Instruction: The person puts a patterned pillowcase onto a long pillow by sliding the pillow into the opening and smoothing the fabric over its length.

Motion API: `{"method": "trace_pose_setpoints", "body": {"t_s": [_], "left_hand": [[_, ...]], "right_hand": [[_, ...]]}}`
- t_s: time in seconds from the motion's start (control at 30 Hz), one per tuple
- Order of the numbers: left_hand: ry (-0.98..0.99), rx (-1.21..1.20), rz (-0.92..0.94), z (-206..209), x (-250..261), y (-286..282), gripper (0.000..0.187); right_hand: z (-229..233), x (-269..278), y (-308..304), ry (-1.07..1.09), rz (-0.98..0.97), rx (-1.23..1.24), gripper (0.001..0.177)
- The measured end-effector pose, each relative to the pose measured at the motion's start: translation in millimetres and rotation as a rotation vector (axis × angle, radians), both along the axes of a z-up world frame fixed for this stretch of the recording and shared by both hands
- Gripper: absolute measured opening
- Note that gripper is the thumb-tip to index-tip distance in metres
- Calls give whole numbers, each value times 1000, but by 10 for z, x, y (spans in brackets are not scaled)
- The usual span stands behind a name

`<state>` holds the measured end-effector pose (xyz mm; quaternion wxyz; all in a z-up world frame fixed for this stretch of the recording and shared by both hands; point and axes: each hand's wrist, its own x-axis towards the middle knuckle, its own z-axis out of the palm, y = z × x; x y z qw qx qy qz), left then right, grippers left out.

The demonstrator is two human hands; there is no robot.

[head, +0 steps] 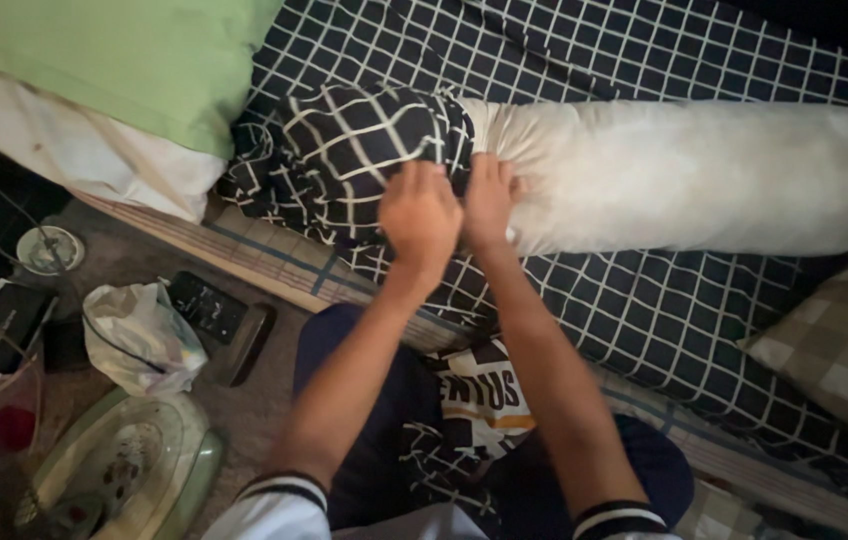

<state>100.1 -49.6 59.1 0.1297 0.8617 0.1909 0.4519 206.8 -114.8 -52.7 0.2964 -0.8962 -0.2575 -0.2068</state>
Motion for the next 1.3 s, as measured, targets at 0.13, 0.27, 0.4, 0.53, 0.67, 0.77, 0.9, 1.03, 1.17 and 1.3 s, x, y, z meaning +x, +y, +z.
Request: {"method": "trace_pose_setpoints", "body": {"t_s": [0.13, 0.27, 0.4, 0.53, 0.67, 0.77, 0.9, 1.03, 1.17, 1.3], "left_hand": [[89, 39, -107, -144, 144, -198, 28], [104, 121, -53, -336, 240, -251, 16], [69, 84, -50, -297, 2, 5, 10], [-1, -276, -243, -196, -603, 530, 17], [-350, -512, -91, -570, -1051, 884, 15], [-265, -147, 90, -945, -1189, 1296, 73], [28, -765, -274, -1022, -1026, 1477, 48], [-49, -560, -154, -856, -989, 1626, 26], [-305, -735, -162, -303, -983, 1840, 24], [-504, -195, -87, 296, -1007, 1844, 32]], "right_hand": [[0, 13, 1, 62, 4, -207, 24], [75, -100, -23, 40, 28, -287, 22], [233, -107, -89, -37, 39, -119, 38], [514, -267, -171, -91, 62, -39, 37], [614, -383, -276, -203, 93, -43, 28], [619, -386, -286, -305, 80, -75, 30], [592, -313, -290, -245, 79, 15, 27], [596, -214, -297, -272, 37, 152, 27], [785, -125, -362, -154, -18, 238, 34], [882, -58, -478, -145, -20, 304, 38]]}}
